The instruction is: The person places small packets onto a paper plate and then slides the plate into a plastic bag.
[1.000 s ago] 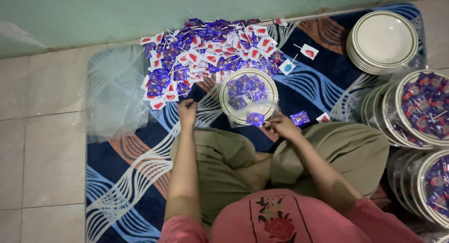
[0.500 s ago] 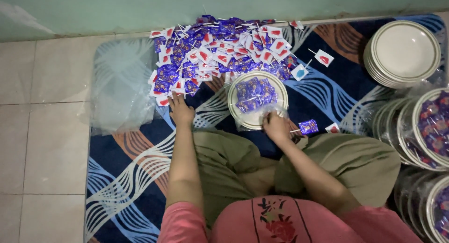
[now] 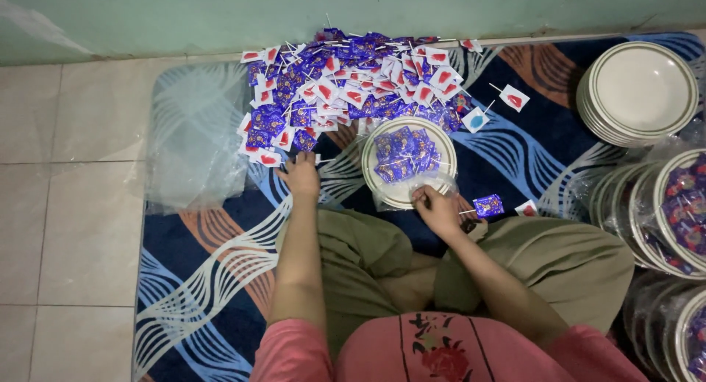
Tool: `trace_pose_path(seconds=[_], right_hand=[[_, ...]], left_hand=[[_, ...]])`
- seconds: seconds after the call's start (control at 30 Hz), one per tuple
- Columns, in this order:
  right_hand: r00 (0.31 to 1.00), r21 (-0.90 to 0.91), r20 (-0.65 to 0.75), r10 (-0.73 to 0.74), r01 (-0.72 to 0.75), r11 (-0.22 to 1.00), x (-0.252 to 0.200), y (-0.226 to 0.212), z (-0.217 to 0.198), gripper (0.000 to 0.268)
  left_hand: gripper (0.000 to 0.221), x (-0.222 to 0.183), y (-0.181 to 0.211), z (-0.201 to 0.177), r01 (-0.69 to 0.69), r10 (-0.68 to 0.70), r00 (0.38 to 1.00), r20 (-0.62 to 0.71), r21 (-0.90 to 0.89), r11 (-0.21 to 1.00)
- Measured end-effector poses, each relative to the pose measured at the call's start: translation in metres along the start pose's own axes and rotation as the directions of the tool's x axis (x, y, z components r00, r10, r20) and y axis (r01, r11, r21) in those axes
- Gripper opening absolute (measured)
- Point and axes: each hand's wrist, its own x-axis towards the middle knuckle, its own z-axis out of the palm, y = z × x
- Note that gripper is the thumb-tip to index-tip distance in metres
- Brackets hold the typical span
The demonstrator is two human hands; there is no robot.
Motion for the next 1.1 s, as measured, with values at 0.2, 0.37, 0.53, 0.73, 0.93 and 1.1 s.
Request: trace_pose_path(seconds=[0.2,0.37,0.53,0.73,0.93,1.1], right_hand=[[1.000,0.203,-0.020,0.006,-0.002,0.979,-0.006,0.021,0.009,0.018],[0.999,0.235,-0.010,0.031,-0.027,0.972,-0.016,0.029,0.004,0.020],[0.999,0.342,0.027,0.032,-0.039,0.939,-0.024,-0.002,-0.015,0.028],[0.983,0.401,0.096,-0.155,0.105,0.910,-0.034,-0.043,-0.030,0.037],[0.983,0.189,0.050,-0.174,0.162,0.968,-0.024,0.000,-0.004,0.021],[0.984,-0.010,-0.013,0.176,-0.176,0.984,-0.006,0.082,0.006,0.025]], left_hand=[[0.029,-0.036,0.029,-0.022,-0.095,0.083,0.984,-0.155,-0.070,0.993],[0.024,-0.055,0.058,-0.050,-0.198,0.174,0.979,-0.108,-0.714,0.671],[0.030,-0.070,0.064,-0.029,-0.022,0.291,0.954,0.068,-0.956,0.293],[0.037,-0.101,0.083,-0.087,0.012,0.443,0.872,0.207,-0.915,0.404],[0.027,-0.086,0.076,-0.057,0.007,0.440,0.855,0.274,-0.854,0.520],[0.015,-0.042,0.039,-0.006,0.040,0.182,0.970,0.163,-0.840,0.542]])
